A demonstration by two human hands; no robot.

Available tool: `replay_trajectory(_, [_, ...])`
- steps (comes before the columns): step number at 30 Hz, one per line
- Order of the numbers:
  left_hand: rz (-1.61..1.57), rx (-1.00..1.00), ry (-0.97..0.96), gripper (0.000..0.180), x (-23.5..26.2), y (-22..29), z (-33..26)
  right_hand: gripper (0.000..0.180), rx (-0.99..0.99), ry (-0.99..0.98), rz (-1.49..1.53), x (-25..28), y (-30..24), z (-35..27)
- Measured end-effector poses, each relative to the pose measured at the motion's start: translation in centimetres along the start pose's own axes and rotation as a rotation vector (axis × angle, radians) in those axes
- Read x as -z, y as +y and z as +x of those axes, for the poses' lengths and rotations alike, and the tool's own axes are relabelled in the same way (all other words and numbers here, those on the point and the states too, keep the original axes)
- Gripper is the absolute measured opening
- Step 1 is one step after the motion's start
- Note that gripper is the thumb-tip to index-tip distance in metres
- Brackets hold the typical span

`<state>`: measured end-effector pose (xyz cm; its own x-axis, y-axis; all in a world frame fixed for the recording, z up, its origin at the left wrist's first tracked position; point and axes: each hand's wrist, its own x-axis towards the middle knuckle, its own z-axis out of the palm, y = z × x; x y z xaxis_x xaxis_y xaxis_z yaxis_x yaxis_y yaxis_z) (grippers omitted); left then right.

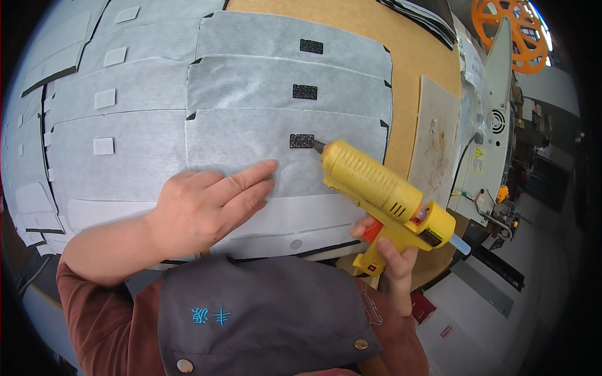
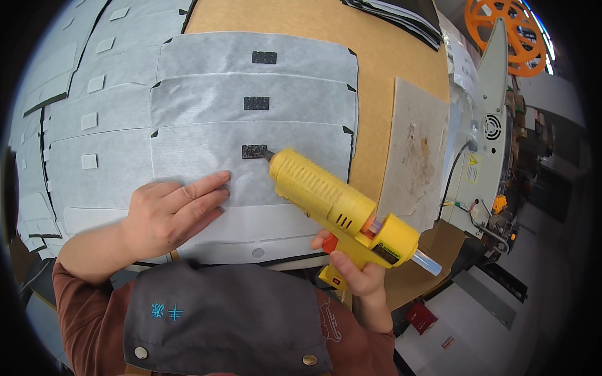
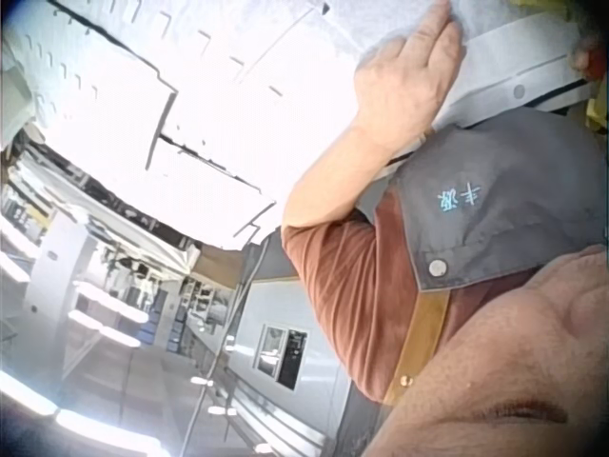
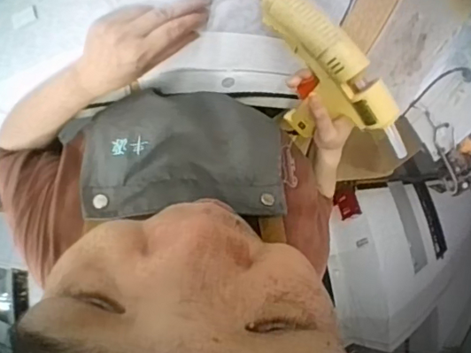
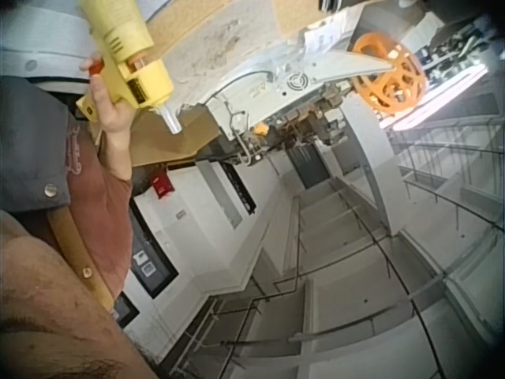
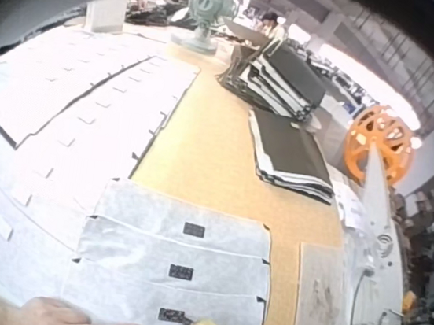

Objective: The person uses a yellow hot glue gun to apply adhesive to small black patches on grey fabric pieces. They then press white rectangular fasteners onto the glued areas. The person repeats this process on multiple fabric pieces, stacking the finished items on the table.

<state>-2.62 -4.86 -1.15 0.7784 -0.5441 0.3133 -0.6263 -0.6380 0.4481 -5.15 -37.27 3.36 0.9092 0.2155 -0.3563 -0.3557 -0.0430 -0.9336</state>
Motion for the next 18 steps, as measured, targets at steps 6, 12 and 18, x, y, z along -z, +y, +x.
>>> replay_trajectory(6, [-0.002,0.002,0.000,0.032,0.0,0.0,0.0,0.058,-0.003,0.001,-0.032,0.0,-0.2,-0.2])
replay_trajectory(12, [-0.011,0.006,-0.002,0.033,0.1,0.0,0.0,0.061,-0.001,0.002,-0.033,0.0,-0.1,0.4])
replay_trajectory(18, [-0.012,0.009,-0.007,0.033,0.1,0.1,0.0,0.052,0.027,-0.094,0.021,0.9,0.3,-0.1])
